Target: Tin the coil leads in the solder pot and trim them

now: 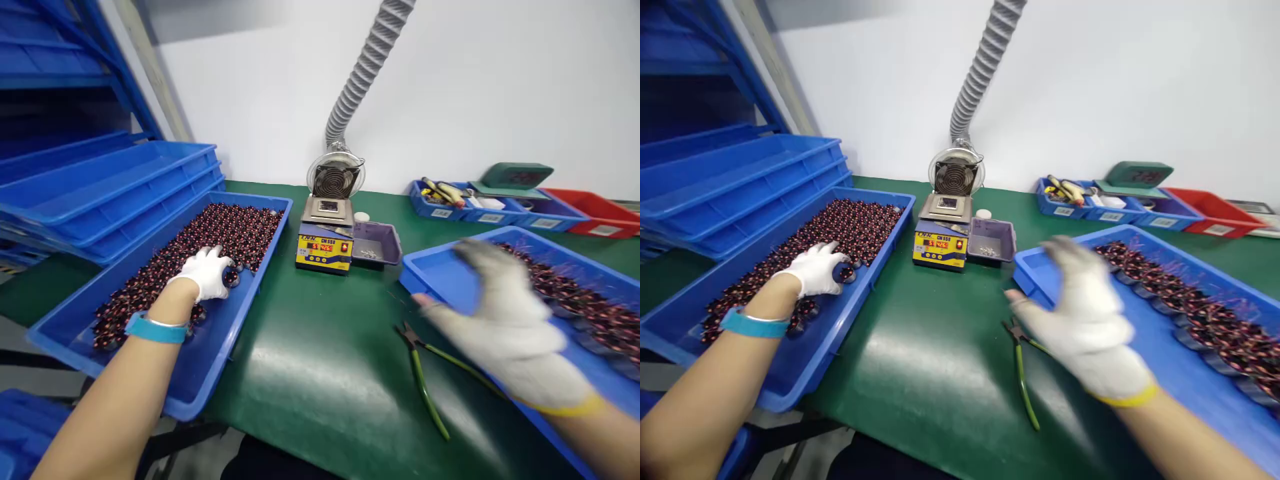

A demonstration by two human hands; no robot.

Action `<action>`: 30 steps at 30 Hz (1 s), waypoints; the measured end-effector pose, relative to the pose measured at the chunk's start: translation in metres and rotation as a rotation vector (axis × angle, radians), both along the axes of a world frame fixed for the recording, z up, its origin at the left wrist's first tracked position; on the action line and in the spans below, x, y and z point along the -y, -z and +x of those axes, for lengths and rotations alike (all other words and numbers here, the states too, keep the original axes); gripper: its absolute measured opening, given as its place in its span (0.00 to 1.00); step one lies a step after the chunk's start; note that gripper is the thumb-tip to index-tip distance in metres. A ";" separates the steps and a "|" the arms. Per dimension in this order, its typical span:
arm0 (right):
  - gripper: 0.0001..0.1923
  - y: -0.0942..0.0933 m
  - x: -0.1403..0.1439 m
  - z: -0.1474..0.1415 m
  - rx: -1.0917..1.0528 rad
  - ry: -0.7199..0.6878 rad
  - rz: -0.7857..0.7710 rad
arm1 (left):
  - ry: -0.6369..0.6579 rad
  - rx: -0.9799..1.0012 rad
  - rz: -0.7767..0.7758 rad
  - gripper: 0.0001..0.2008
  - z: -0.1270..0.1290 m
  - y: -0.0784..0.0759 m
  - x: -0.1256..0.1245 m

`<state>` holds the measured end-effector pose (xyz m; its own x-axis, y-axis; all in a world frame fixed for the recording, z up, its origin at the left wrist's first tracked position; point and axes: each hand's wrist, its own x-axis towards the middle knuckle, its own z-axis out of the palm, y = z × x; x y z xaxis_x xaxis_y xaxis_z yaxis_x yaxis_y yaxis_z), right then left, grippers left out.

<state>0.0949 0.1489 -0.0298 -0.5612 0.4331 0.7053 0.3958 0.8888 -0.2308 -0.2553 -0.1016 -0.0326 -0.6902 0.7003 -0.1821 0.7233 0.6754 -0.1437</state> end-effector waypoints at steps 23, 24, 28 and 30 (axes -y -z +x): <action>0.26 0.075 0.098 -0.085 -0.021 -0.476 -0.487 | -0.043 0.068 -0.139 0.19 0.014 -0.012 -0.003; 0.26 0.075 0.097 -0.085 -0.021 -0.477 -0.501 | -0.044 0.066 -0.127 0.21 0.012 -0.013 -0.002; 0.27 0.077 0.098 -0.084 -0.004 -0.467 -0.552 | -0.047 0.072 -0.089 0.29 0.008 -0.014 0.001; 0.27 0.079 0.099 -0.084 0.010 -0.456 -0.563 | -0.094 0.062 -0.049 0.35 0.006 -0.014 0.002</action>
<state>0.0108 0.0501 -0.1089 -0.7780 0.4502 0.4381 0.0182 0.7132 -0.7007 -0.2489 -0.1039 -0.0182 -0.7389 0.6223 -0.2586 0.6655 0.7341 -0.1351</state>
